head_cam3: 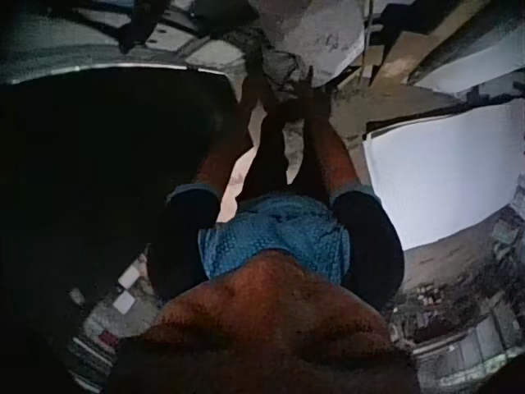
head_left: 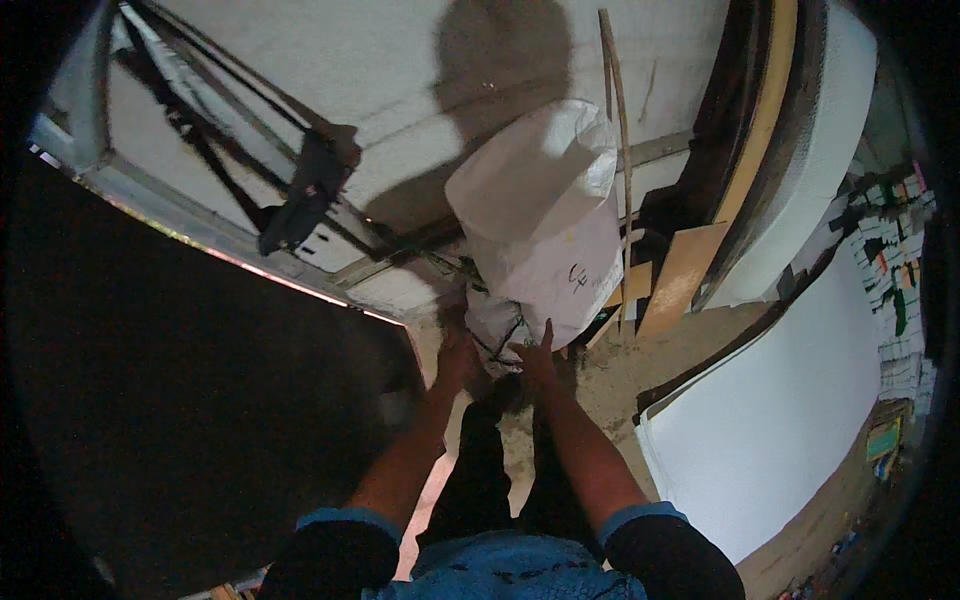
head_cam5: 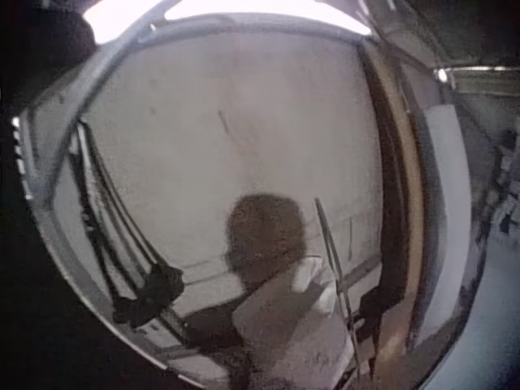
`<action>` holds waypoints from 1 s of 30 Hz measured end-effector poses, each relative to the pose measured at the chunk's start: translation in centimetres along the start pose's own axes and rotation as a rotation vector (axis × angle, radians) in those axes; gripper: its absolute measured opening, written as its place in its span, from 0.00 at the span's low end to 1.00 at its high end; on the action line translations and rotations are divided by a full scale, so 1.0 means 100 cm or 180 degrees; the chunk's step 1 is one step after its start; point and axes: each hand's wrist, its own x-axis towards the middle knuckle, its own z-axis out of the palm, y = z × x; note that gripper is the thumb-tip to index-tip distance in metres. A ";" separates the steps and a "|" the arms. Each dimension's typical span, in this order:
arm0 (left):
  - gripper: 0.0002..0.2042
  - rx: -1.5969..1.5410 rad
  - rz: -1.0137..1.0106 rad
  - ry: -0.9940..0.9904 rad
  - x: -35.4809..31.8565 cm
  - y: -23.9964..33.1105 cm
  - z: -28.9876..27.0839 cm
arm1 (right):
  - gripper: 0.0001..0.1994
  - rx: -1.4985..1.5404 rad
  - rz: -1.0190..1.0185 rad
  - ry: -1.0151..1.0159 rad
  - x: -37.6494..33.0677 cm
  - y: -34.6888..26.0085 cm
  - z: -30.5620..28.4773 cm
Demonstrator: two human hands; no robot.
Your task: The person repeatedly picks up large white sheets from a pile on the floor, carries them across the room, and places them onto a growing stack. The person then uses a broom to sweep debris on the floor.
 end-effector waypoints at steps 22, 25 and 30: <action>0.14 0.1970 0.1336 0.0598 0.092 0.070 -0.005 | 0.26 0.1519 0.1314 0.1840 0.148 0.018 -0.036; 0.12 0.1878 0.1511 0.0515 0.047 0.129 -0.012 | 0.27 0.1503 0.1789 0.1652 0.149 0.014 -0.036; 0.11 0.1812 0.1669 0.0268 0.018 0.178 -0.014 | 0.28 0.1666 0.2364 0.1594 0.126 0.019 -0.041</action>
